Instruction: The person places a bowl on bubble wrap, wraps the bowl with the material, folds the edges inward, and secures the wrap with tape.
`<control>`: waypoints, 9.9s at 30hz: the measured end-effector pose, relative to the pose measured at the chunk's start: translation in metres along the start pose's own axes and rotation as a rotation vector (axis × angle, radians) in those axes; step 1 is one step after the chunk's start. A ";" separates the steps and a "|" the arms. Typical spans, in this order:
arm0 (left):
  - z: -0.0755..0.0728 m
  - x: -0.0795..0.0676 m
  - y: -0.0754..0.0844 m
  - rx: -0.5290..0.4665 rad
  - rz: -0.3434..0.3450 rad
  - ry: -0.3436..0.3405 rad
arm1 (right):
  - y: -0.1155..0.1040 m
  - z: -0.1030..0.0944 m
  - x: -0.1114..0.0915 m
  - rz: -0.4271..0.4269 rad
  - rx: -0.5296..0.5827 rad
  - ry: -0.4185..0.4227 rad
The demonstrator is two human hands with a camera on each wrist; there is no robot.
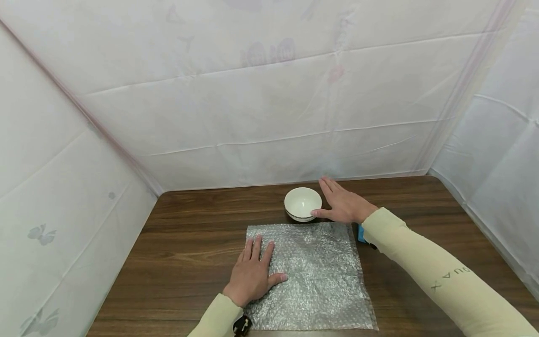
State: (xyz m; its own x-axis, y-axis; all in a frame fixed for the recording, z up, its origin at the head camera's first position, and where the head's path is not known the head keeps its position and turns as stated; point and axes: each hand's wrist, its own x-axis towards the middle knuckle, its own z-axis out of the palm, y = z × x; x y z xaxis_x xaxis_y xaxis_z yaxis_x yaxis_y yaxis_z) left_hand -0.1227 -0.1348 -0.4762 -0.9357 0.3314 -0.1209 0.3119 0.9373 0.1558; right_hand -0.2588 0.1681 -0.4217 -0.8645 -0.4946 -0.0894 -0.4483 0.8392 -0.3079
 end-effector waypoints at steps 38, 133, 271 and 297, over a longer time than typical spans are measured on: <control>0.000 -0.003 0.003 0.017 0.007 0.020 | 0.005 0.019 0.024 0.069 0.441 -0.018; 0.001 -0.006 0.005 -0.048 0.008 0.012 | 0.000 0.031 0.033 0.012 0.483 0.059; -0.002 0.007 -0.002 -0.015 -0.013 -0.025 | -0.004 -0.032 0.023 -0.079 0.457 0.091; -0.001 0.005 -0.001 -0.013 -0.015 -0.017 | -0.011 -0.048 0.015 -0.081 0.482 0.063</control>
State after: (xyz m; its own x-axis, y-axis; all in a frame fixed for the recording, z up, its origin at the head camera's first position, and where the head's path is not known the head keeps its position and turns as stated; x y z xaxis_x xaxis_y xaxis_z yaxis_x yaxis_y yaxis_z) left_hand -0.1280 -0.1341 -0.4761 -0.9373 0.3192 -0.1397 0.2955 0.9407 0.1669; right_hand -0.2778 0.1619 -0.3737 -0.8499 -0.5269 0.0054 -0.3711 0.5914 -0.7159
